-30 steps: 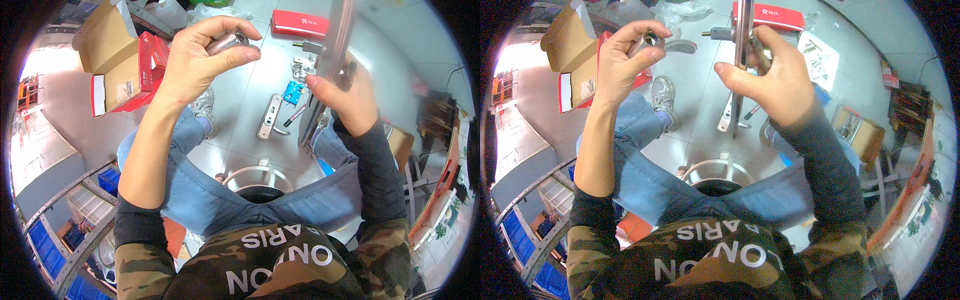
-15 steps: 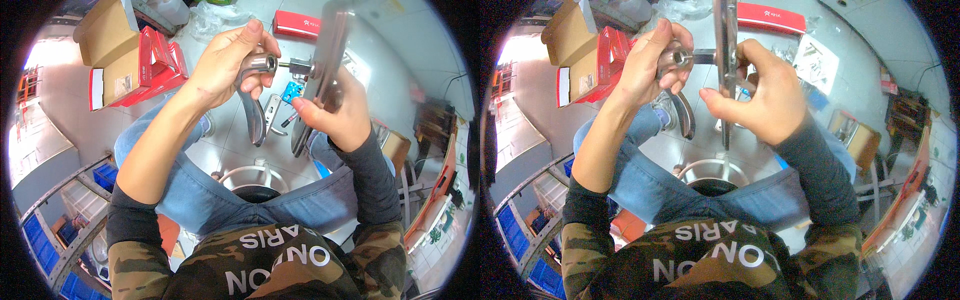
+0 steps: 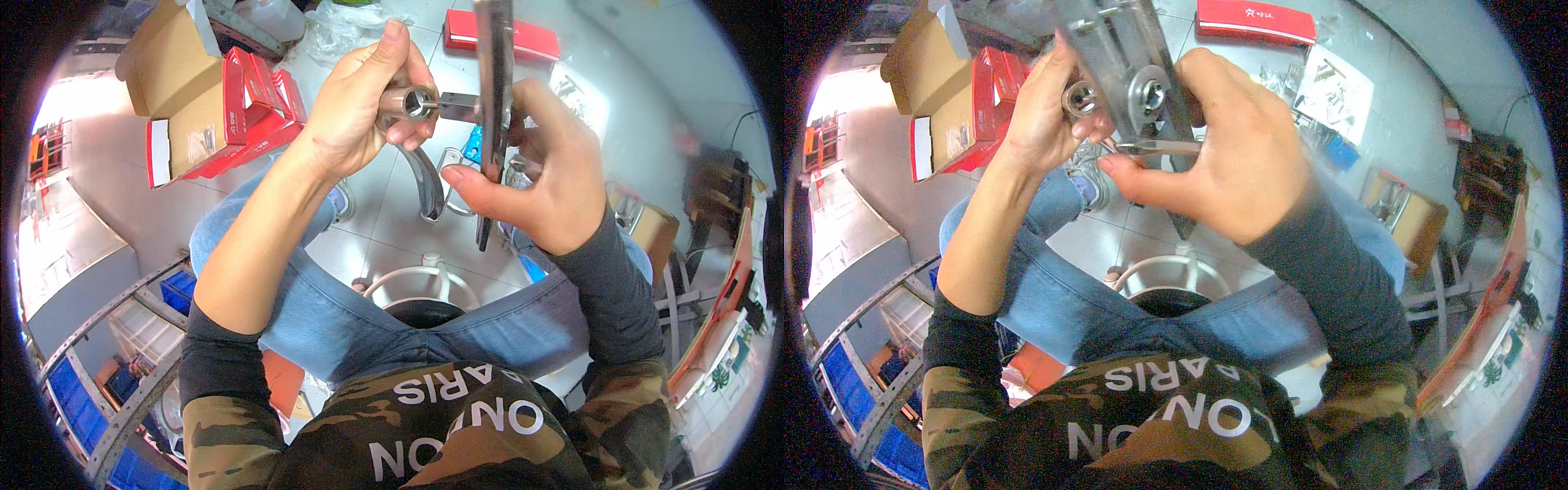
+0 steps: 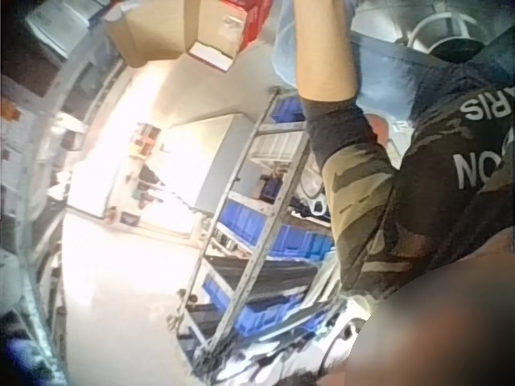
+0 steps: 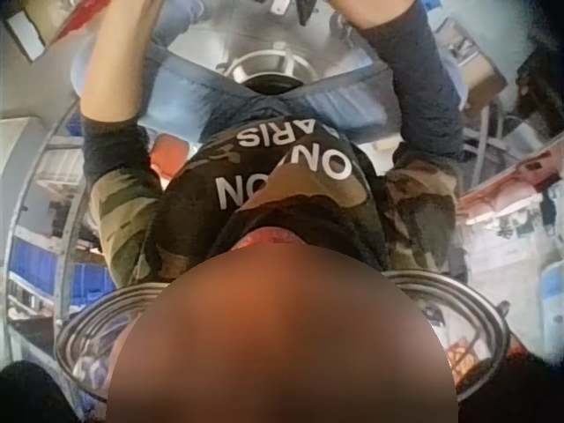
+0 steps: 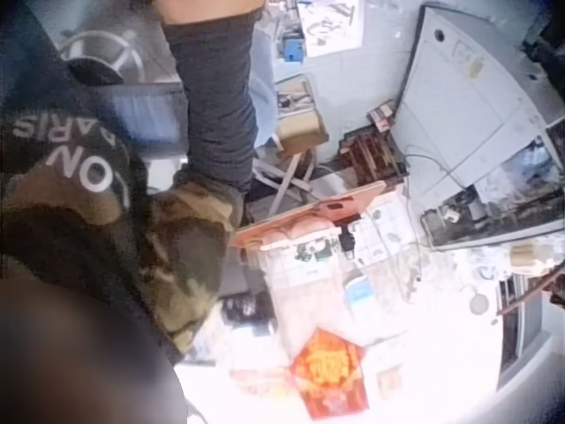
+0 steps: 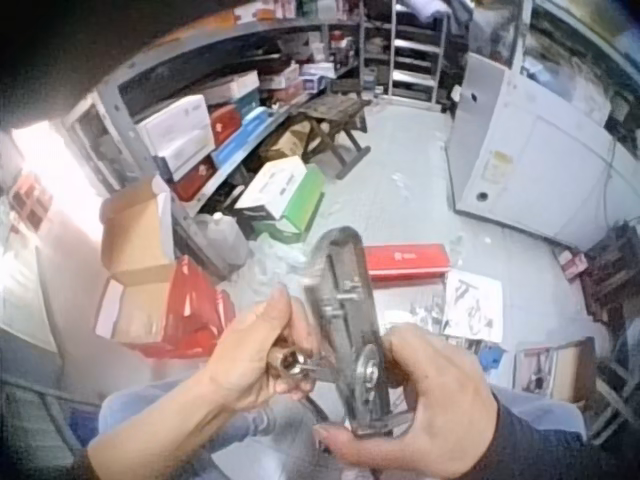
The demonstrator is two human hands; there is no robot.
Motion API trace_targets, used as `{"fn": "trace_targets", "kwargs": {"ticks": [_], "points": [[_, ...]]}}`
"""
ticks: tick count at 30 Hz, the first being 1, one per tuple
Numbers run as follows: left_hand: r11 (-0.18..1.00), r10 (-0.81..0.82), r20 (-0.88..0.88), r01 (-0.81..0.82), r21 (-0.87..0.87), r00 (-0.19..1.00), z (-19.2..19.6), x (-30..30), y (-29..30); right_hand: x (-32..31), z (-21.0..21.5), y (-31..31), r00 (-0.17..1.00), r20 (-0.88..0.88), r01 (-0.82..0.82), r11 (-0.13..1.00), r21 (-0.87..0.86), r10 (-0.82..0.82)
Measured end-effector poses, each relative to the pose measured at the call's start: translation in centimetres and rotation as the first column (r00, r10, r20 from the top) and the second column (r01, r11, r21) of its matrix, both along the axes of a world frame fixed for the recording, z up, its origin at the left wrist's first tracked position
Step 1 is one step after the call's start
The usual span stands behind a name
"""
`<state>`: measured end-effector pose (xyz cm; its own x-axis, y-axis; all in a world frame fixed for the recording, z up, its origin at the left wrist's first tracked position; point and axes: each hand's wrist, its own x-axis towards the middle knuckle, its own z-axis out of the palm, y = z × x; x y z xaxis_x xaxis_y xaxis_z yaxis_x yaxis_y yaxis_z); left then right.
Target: The person assembles a door lock mechanism by inserting screws and small metal parts into the lock body, then uses a screwdriver to tighten the screws. The person also briefly handles a smartphone and a red box while working.
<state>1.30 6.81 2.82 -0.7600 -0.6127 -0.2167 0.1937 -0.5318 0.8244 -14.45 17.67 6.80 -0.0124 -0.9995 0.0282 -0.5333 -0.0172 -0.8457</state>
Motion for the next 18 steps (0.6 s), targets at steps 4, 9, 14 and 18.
{"fn": "trace_targets", "kwargs": {"ticks": [4,9,14,18], "points": [[0.998,0.062,0.123,-0.057,-0.039,0.991,0.5,-0.5,0.6,0.2,0.0,-0.1,0.999,-0.049,0.005,0.999,0.041,-0.003],[0.986,0.159,0.010,-0.159,-0.041,0.987,-0.1,-0.9,1.4,0.2,-0.3,-0.1,0.975,-0.223,-0.011,1.000,0.009,0.012],[0.974,-0.158,-0.329,0.202,0.106,0.931,-0.4,0.1,-0.6,0.1,-1.2,-0.5,0.997,-0.070,0.015,1.000,0.023,-0.013],[0.995,0.099,0.251,-0.099,-0.014,0.963,0.1,-0.7,0.5,0.3,-2.2,-0.9,0.994,0.085,0.075,0.995,-0.064,-0.070]]}}
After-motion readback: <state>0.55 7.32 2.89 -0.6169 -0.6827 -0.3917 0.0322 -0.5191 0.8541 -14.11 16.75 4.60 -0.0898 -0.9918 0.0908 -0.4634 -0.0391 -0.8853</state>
